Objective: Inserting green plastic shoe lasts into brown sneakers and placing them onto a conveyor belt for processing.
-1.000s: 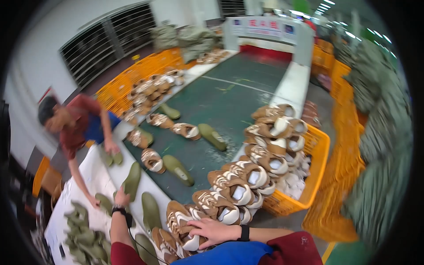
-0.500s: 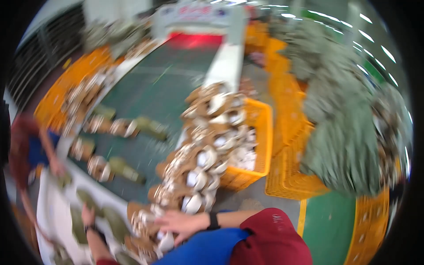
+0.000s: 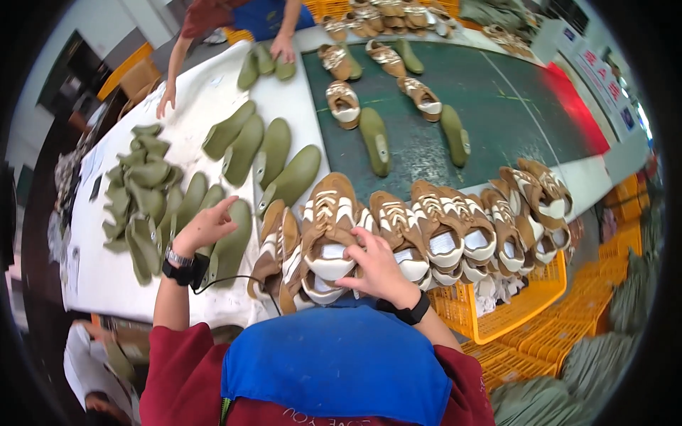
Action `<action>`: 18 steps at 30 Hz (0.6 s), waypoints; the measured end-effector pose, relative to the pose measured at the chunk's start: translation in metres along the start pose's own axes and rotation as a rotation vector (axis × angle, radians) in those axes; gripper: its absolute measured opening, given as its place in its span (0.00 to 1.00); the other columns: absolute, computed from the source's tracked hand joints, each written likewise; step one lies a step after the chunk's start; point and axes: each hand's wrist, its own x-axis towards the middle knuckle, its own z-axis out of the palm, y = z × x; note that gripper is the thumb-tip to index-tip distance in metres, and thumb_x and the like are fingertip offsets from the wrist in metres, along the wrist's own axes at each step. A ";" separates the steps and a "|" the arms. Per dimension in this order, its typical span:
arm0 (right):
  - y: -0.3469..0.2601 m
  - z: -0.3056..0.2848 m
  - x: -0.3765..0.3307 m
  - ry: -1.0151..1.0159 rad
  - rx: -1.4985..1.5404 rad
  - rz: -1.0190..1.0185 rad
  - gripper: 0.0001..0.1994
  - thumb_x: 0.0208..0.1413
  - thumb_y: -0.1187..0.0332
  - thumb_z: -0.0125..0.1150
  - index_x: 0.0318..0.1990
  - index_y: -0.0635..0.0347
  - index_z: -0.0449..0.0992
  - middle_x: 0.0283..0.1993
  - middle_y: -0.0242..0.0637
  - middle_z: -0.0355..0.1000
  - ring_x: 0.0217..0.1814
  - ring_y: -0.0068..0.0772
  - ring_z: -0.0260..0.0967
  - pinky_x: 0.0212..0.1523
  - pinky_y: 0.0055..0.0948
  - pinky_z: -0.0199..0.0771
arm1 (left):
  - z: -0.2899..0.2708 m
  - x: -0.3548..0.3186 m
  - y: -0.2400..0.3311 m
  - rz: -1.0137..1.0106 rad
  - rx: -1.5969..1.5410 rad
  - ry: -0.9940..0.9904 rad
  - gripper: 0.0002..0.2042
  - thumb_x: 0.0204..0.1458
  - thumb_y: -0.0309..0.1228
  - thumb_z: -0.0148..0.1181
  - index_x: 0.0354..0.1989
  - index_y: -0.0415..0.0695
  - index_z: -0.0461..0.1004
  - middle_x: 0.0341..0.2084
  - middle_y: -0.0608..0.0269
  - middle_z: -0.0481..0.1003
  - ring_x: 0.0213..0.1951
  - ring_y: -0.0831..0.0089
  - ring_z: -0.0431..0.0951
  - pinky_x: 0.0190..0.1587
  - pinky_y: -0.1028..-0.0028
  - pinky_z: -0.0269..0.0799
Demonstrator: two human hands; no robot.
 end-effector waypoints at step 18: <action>0.005 0.010 -0.005 -0.004 -0.048 -0.025 0.25 0.33 0.56 0.72 0.38 0.55 0.68 0.57 0.49 0.56 0.56 0.54 0.56 0.55 0.45 0.56 | 0.199 -0.101 -0.009 -0.545 -0.662 0.398 0.23 0.51 0.40 0.50 0.53 0.38 0.62 0.40 0.50 0.72 0.40 0.59 0.76 0.43 0.67 0.71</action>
